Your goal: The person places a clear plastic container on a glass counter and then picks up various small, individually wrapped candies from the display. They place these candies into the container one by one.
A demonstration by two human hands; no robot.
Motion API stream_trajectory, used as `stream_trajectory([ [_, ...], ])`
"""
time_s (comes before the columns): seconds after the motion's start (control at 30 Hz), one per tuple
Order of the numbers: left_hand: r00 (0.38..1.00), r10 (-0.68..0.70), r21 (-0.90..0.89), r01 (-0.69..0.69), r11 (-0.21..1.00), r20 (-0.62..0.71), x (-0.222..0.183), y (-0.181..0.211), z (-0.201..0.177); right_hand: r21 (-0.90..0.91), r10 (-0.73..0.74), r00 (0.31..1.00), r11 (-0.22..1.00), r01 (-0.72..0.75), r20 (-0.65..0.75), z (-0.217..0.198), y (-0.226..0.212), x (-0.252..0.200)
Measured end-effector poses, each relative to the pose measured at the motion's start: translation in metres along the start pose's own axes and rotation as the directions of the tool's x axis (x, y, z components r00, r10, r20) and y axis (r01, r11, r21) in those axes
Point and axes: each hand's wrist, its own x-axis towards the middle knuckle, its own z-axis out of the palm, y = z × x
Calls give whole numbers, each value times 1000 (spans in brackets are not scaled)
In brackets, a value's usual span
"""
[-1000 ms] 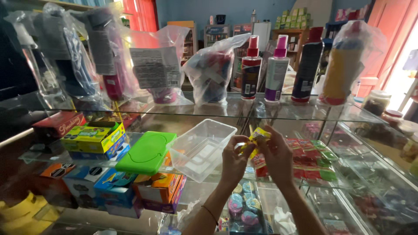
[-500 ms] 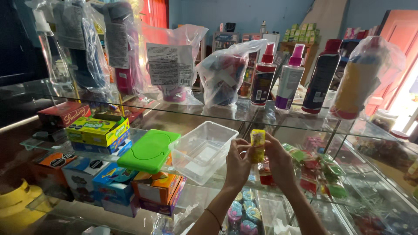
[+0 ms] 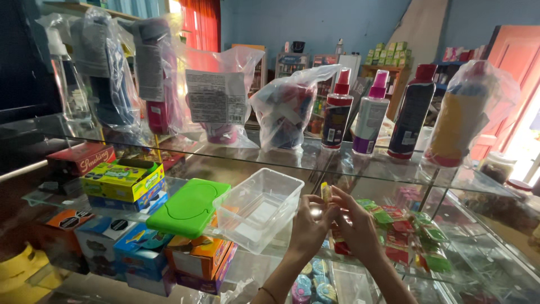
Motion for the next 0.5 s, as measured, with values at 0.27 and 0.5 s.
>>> stream_trajectory([
  [0.27,1000,28,-171,-27,985,4,16,-24,8,-3,-44,999,999,44,29,-1,5,3],
  [0.5,997,73,1,-73,997,-31,18,-34,5,23,-39,999,999,39,0,-2,2,1],
])
